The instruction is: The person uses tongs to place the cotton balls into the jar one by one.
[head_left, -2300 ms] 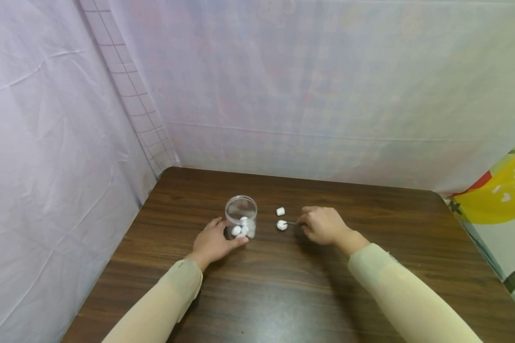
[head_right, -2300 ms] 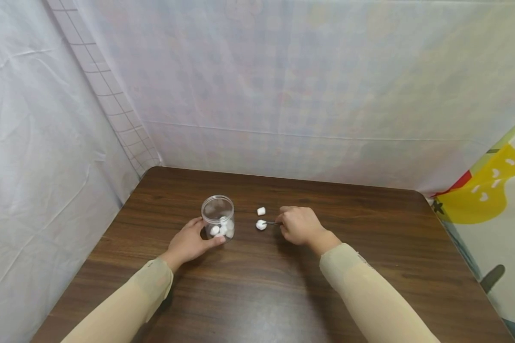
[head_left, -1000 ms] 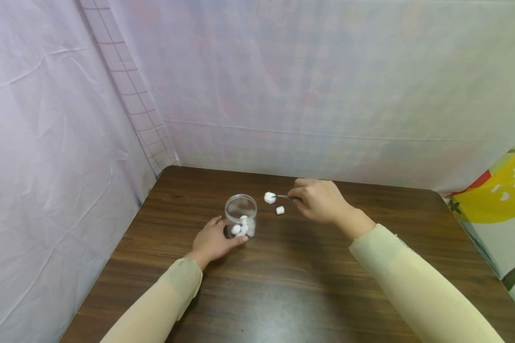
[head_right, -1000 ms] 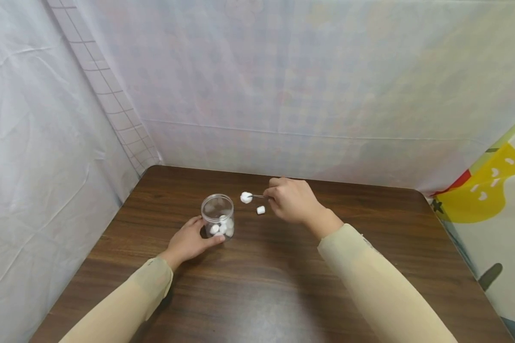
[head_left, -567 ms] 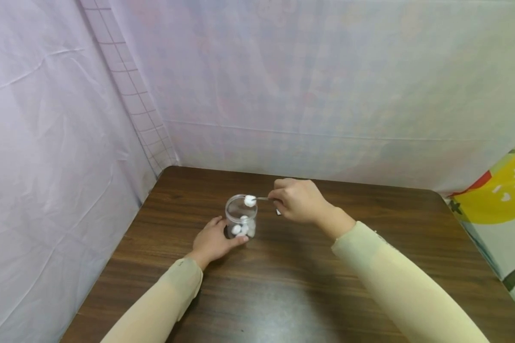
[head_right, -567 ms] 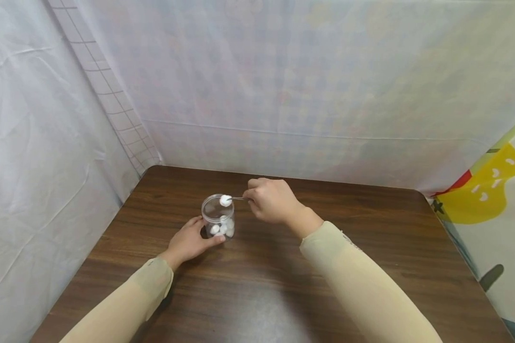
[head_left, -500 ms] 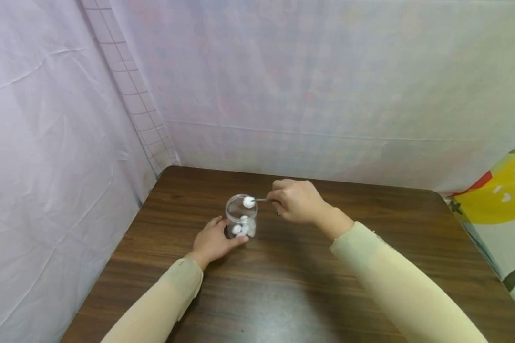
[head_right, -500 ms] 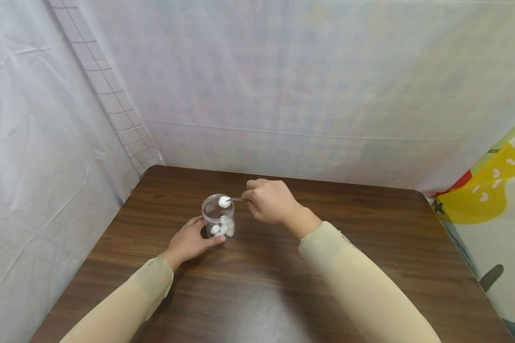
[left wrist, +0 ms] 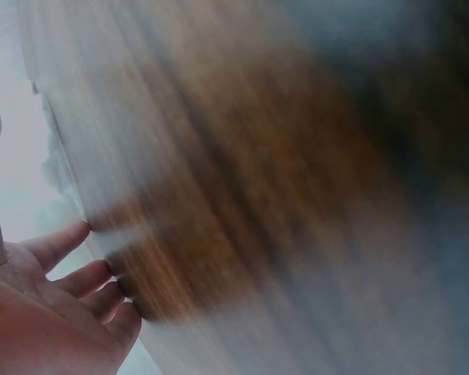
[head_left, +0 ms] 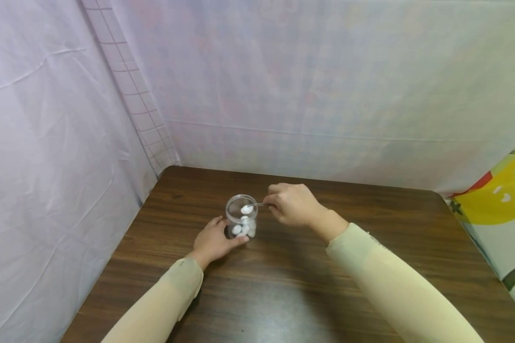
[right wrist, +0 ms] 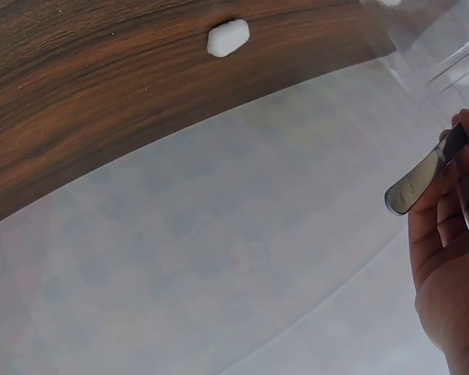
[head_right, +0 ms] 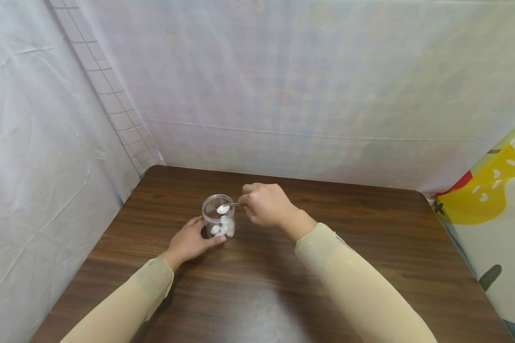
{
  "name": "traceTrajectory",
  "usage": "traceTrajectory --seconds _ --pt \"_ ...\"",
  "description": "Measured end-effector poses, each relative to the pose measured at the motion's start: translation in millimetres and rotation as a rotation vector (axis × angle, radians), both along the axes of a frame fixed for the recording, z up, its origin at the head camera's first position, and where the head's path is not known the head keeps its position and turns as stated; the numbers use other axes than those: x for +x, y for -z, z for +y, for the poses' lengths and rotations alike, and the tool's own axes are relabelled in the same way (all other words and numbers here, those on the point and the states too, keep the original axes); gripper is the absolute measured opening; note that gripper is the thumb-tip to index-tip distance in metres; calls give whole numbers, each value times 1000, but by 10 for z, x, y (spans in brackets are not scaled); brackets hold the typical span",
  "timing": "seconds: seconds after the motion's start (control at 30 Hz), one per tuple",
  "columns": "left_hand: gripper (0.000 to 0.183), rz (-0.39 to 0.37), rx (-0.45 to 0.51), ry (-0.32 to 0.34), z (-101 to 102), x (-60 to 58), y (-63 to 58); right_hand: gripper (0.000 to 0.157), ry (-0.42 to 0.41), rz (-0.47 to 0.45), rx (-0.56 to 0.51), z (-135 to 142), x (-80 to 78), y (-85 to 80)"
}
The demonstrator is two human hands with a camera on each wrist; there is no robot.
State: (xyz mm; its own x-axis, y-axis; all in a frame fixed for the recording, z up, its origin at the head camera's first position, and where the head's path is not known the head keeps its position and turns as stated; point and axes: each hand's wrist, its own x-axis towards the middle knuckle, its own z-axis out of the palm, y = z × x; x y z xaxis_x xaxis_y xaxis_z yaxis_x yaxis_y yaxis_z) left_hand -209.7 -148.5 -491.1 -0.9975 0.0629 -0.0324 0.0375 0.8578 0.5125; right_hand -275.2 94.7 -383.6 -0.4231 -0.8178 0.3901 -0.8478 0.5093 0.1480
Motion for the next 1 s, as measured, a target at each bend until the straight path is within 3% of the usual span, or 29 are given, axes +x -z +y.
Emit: traceTrajectory --seconds 0.7,1.0 --pt "89 -13 7 -2 -7 8 -15 14 18 -7 11 65 0 -6" --pt "90 -9 0 2 1 2 -15 16 71 -36 -5 323 -52 9"
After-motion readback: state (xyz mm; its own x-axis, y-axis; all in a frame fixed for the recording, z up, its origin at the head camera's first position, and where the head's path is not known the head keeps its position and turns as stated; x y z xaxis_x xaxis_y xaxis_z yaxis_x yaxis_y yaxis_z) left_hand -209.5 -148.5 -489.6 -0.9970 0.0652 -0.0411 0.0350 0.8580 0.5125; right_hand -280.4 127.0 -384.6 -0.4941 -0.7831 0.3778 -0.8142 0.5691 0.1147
